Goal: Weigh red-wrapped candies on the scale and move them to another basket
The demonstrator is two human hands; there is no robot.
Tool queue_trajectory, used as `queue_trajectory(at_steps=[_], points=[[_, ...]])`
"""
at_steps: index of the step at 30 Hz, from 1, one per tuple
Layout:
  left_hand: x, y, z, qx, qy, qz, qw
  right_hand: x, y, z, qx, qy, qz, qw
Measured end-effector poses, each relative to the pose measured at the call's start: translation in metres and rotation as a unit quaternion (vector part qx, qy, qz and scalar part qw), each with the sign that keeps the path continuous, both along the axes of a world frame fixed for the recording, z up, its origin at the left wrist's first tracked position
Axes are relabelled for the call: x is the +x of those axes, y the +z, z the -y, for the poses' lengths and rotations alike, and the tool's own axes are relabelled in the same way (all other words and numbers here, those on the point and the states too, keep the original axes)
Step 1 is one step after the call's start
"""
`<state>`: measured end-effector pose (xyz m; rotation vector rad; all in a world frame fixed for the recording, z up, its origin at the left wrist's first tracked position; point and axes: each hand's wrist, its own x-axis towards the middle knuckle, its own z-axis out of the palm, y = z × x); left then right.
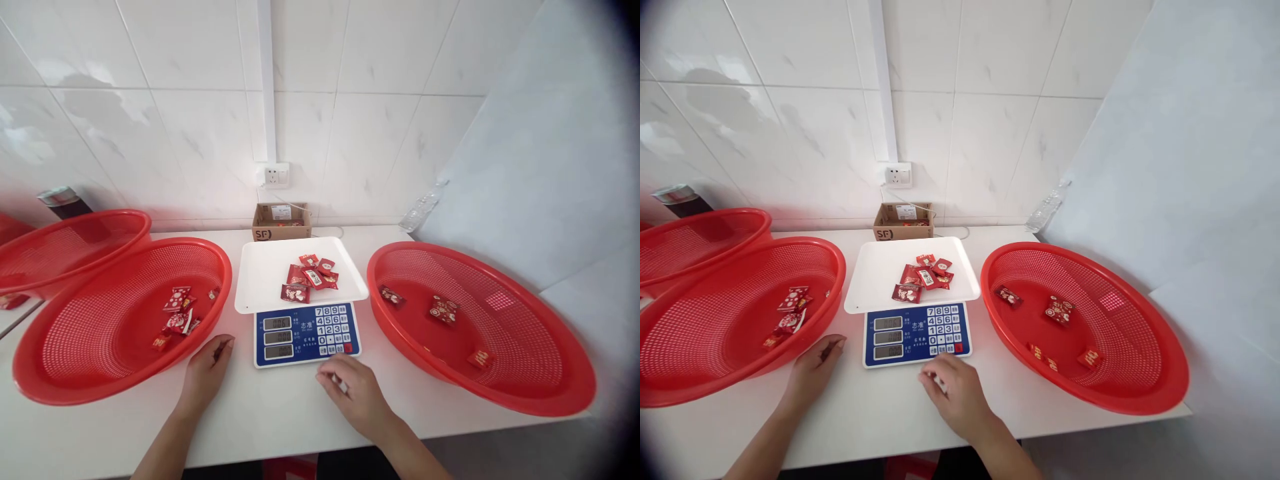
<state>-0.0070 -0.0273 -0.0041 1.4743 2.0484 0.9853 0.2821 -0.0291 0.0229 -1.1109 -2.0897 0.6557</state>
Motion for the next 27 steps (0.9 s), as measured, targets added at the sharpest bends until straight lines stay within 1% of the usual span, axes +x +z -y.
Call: queue_trajectory(at_steps=[3,5,7,10,12,15,16,18,20,21,24,27], points=[[0.000,0.001,-0.001,-0.003,0.004,-0.004,1.000,-0.003,0.025,-0.025,0.122,-0.068,0.002,0.990],[-0.001,0.002,0.000,-0.003,0.004,-0.006,1.000,-0.003,0.043,-0.045,0.161,-0.124,0.042,0.978],[-0.001,0.002,0.000,-0.004,0.002,-0.006,1.000,-0.003,0.058,-0.064,0.163,-0.163,0.091,0.969],[-0.001,0.002,0.001,0.000,-0.001,-0.001,1.000,-0.004,0.070,-0.082,0.129,-0.180,0.150,0.964],[-0.001,0.001,0.000,0.004,-0.003,0.001,1.000,-0.008,0.072,-0.087,0.098,-0.161,0.165,0.968],[-0.002,0.000,0.000,0.002,-0.004,0.003,1.000,-0.013,0.071,-0.086,0.067,-0.108,0.143,0.982],[-0.002,0.001,0.000,0.000,-0.004,0.005,1.000,-0.015,0.071,-0.086,0.066,-0.101,0.133,0.984],[-0.002,0.001,0.000,-0.007,-0.004,0.008,1.000,-0.015,0.071,-0.089,0.073,-0.118,0.124,0.983],[-0.002,0.002,0.000,-0.013,-0.002,0.008,1.000,-0.015,0.070,-0.094,0.072,-0.137,0.133,0.979],[-0.002,0.002,0.000,-0.014,-0.002,0.007,1.000,-0.015,0.070,-0.097,0.066,-0.137,0.143,0.978],[-0.002,0.001,0.000,-0.008,-0.005,0.007,1.000,-0.021,0.066,-0.101,0.049,-0.105,0.165,0.979],[-0.003,-0.001,0.000,0.005,-0.007,0.008,1.000,-0.028,0.066,-0.103,0.050,-0.069,0.150,0.985]])
